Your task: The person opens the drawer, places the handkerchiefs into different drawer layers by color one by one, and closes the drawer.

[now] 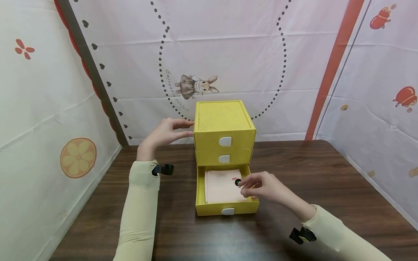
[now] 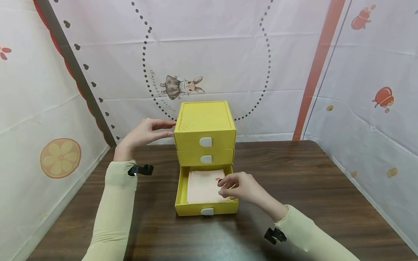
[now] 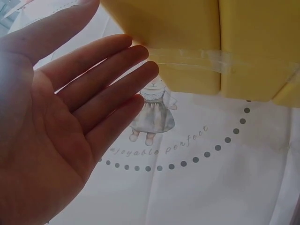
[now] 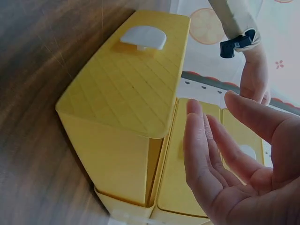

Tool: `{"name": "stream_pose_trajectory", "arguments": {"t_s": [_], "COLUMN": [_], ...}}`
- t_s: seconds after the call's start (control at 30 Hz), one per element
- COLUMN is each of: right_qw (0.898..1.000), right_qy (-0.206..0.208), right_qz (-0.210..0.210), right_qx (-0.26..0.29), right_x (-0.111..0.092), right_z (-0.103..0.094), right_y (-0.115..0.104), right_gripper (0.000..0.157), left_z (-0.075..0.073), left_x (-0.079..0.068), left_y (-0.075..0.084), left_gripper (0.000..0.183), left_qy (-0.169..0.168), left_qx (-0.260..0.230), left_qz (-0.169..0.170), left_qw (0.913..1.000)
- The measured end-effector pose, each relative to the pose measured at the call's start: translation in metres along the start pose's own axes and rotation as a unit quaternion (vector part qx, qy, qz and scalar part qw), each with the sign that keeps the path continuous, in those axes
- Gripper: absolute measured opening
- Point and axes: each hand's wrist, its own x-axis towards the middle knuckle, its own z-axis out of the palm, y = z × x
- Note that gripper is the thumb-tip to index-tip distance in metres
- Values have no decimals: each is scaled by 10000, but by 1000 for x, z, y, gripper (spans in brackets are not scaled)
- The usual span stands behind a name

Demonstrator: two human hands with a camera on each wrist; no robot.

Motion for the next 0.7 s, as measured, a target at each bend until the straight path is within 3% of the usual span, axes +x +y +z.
{"name": "stream_pose_trajectory", "arguments": {"t_s": [0.2,0.7], "right_qw": [9993,9982], "right_qy": [-164,-516], "right_qz": [-65,153], "right_qx": [322,277], "right_x": [-9,-22], "right_z": [3,14], "right_y": [3,8], "right_gripper": [29,28], "left_z": [-1,0], "left_x": [-1,-1], "left_y": [1,0], "left_gripper": [51,51], "left_qy": [27,57], "left_qx": [65,110], "left_qz": [-2,11], "left_qw": [10000,9999]}}
